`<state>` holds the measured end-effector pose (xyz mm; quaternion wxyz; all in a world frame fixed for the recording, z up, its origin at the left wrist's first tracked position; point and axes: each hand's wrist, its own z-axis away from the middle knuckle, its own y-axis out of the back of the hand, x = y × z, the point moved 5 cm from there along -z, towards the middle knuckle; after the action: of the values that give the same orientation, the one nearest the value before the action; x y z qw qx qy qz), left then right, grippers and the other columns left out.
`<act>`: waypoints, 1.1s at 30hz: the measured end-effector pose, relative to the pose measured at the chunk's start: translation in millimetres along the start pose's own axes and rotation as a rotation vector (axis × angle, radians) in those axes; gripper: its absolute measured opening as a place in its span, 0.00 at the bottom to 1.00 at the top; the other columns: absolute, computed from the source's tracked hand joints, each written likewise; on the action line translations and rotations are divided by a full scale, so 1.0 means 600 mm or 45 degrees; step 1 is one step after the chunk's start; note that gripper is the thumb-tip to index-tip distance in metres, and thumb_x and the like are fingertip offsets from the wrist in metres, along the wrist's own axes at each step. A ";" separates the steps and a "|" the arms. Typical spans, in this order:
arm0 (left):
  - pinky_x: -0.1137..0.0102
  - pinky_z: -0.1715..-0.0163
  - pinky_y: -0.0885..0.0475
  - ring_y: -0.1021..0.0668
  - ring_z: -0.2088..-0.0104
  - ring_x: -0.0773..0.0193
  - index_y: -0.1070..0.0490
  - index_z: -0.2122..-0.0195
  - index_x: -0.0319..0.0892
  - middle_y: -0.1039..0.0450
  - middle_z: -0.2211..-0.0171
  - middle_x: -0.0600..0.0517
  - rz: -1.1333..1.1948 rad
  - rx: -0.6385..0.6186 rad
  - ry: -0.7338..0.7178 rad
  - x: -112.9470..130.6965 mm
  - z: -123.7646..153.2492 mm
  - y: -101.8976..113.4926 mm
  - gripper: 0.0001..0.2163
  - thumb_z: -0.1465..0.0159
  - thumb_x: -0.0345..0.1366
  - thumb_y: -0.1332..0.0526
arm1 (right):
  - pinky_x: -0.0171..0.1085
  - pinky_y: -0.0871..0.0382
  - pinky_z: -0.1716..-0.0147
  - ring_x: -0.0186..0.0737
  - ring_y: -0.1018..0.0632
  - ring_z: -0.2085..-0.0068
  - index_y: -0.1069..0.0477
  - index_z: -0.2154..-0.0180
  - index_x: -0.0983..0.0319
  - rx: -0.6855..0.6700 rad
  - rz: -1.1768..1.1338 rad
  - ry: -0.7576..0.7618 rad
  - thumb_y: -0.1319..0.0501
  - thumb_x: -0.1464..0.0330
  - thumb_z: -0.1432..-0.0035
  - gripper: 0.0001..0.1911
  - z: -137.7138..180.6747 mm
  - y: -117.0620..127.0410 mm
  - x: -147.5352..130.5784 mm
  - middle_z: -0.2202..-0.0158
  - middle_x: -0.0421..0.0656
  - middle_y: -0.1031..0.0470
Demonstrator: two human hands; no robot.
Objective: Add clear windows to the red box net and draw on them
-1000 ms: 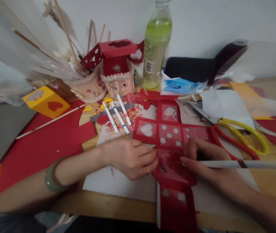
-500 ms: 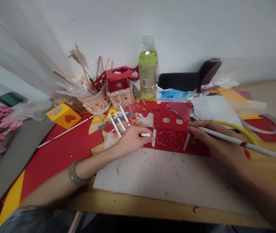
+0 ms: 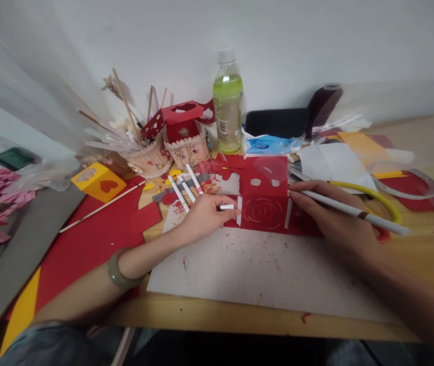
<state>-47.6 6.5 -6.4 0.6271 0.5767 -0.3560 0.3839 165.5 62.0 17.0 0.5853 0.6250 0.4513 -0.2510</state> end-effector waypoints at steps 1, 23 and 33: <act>0.76 0.82 0.45 0.38 0.83 0.73 0.29 0.76 0.40 0.38 0.84 0.60 -0.007 0.000 -0.003 0.000 0.000 0.000 0.07 0.45 0.37 0.39 | 0.38 0.32 0.65 0.40 0.24 0.65 0.25 0.65 0.55 -0.007 -0.007 0.006 0.38 0.61 0.46 0.08 -0.001 -0.001 0.001 0.67 0.39 0.23; 0.76 0.79 0.41 0.37 0.83 0.72 0.28 0.75 0.40 0.37 0.85 0.60 -0.138 0.015 -0.063 0.006 0.001 0.003 0.08 0.43 0.38 0.40 | 0.40 0.29 0.64 0.41 0.23 0.64 0.28 0.61 0.57 0.047 -0.158 -0.033 0.38 0.65 0.47 0.10 0.001 -0.008 0.005 0.66 0.41 0.24; 0.76 0.81 0.44 0.37 0.83 0.71 0.27 0.77 0.40 0.37 0.85 0.58 -0.188 0.012 -0.026 0.002 0.001 0.001 0.10 0.42 0.39 0.40 | 0.43 0.30 0.59 0.43 0.24 0.63 0.32 0.55 0.57 -0.057 0.024 0.230 0.43 0.64 0.42 0.12 -0.002 -0.013 0.012 0.62 0.43 0.25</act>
<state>-47.8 5.9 -4.9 0.6473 0.6083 -0.3171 0.3323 161.9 64.7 7.0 0.5586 0.6361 0.5018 -0.1778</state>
